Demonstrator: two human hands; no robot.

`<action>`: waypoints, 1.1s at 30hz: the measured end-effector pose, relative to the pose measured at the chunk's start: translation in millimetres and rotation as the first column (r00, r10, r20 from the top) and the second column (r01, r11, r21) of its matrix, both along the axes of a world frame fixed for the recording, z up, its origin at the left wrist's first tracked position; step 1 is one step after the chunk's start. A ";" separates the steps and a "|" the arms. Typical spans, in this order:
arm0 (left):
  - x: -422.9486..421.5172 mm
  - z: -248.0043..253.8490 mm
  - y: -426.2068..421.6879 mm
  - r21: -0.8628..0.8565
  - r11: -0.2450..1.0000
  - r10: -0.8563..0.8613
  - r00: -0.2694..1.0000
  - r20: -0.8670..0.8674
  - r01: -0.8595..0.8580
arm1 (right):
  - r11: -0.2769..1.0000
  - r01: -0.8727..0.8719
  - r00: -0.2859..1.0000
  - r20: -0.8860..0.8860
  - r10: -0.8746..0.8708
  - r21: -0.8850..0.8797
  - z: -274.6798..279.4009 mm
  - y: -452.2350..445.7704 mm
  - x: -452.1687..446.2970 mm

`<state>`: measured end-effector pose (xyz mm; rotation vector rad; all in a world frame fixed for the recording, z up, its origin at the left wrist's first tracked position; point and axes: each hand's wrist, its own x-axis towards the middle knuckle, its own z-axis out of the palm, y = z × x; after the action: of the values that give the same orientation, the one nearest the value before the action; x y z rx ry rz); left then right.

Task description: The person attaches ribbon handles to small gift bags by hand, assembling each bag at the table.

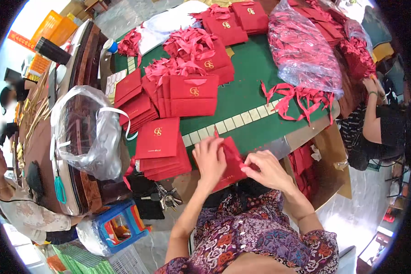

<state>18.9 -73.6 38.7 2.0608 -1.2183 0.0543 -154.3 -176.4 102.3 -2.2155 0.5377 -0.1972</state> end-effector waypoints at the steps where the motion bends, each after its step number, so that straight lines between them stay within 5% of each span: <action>1: -6.9 10.3 4.2 -0.100 0.988 -0.125 0.991 -0.038 0.121 | 0.999 0.017 0.998 0.066 -0.014 -0.038 -2.1 5.0 3.5; 5: -30.4 24.9 21.6 -0.248 0.875 -0.478 0.826 -0.298 0.416 | 0.987 0.152 0.981 0.130 -0.146 -0.042 -31.4 13.1 10.5; 8: -28.1 29.3 25.5 -0.194 0.890 -0.455 0.802 -0.388 0.412 | 0.966 0.174 0.984 0.004 -0.179 0.191 -8.8 11.3 13.1; 12: -21.8 6.0 30.3 -0.183 0.933 -0.355 0.872 -0.337 0.309 | 0.952 0.204 0.978 -0.087 -0.189 0.230 6.7 4.1 0.6; 13: -21.4 6.7 32.6 -0.158 0.964 -0.260 0.889 -0.377 0.215 | 0.974 0.193 0.980 -0.064 -0.187 0.117 16.1 4.0 -1.6; 17: -13.9 -7.4 43.6 -0.030 0.992 -0.124 0.926 -0.355 0.121 | 0.971 0.213 0.977 0.002 -0.214 0.105 19.4 12.1 -8.2; 22: -26.2 32.9 47.0 -0.139 0.990 -0.032 0.948 -0.317 -0.014 | 0.978 0.087 0.996 0.044 -0.080 -0.189 -5.7 31.4 14.9; 24: -29.5 36.2 57.2 -0.116 0.980 -0.197 0.880 -0.431 0.163 | 0.971 0.066 0.996 0.080 -0.048 -0.231 -18.9 40.5 24.2; 25: -33.4 42.8 58.9 -0.067 0.989 -0.146 0.814 -0.562 0.132 | 0.960 0.063 0.995 0.097 -0.037 -0.274 -24.5 44.8 28.3; 30: -31.6 34.7 70.6 0.001 1.000 -0.008 0.782 -0.623 0.011 | 0.963 0.043 0.999 0.044 -0.032 -0.265 -30.4 50.4 34.5; 33: -30.5 28.1 74.9 0.075 0.991 -0.002 0.582 -0.813 0.108 | 0.951 0.038 0.999 0.011 -0.036 -0.308 -33.1 52.6 34.5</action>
<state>-11.6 1.4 66.8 1.7635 -0.6791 -0.9345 -119.8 -123.8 69.1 -2.5077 0.5781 -0.3255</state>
